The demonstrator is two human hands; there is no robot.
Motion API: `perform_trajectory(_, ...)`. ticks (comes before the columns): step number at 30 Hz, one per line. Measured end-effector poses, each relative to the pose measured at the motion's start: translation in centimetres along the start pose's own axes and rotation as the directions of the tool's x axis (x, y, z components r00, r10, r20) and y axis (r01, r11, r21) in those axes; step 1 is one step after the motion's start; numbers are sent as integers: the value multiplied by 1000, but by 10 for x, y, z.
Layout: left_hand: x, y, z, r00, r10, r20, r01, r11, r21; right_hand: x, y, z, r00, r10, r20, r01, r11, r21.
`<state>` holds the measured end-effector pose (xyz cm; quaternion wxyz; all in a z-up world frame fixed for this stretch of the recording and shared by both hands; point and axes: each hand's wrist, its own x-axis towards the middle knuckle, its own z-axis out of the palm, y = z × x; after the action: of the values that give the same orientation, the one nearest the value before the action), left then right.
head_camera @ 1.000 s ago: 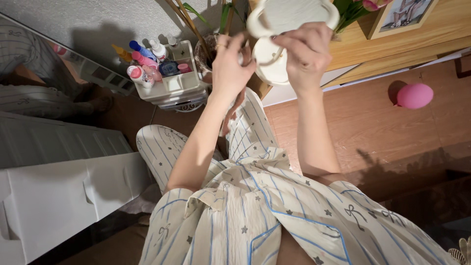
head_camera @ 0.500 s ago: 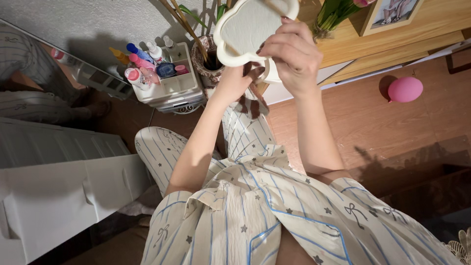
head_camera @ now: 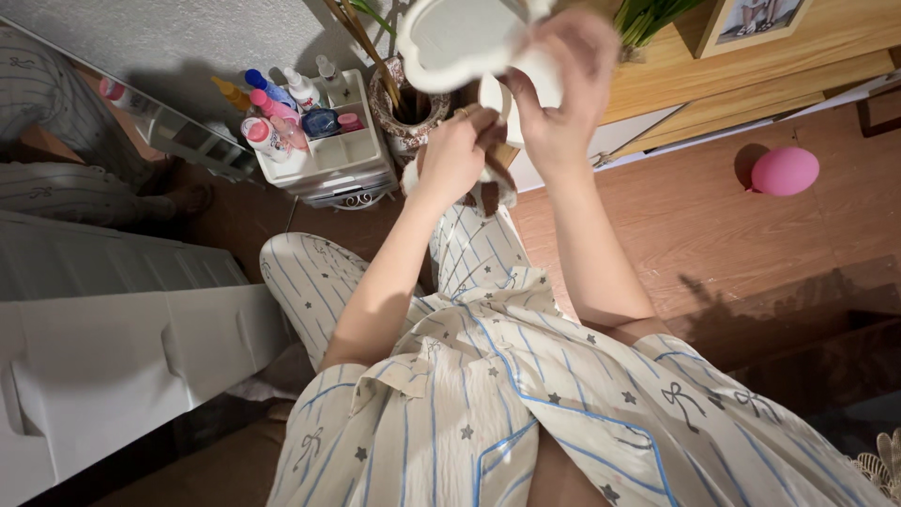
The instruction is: The person sits on the floor and wipes a white decorative swan-shaped object with a cloth, then wipes a bouquet of pink and white tulips. The person handles both items with a cloth, focusing on the surfaces and stems.
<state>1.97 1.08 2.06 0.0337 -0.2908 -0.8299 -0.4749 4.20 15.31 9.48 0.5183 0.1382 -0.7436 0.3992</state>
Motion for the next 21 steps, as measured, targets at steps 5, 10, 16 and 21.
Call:
perform_trajectory(5,13,9,-4,996,-29,-89,26,999,-35,-6,4,-6,842,464,276,-526,821,223)
perform_trajectory(10,22,20,0,997,44,-67,-45,999,-17,-27,36,-9,666,594,451,-739,604,297)
perform_trajectory(16,32,6,8,990,96,-101,-102,993,-52,-21,93,-36,796,591,130,-601,745,289)
perform_trajectory(21,25,-20,7,985,-20,-171,2,994,-106,-32,159,-57,776,622,-105,-592,775,223)
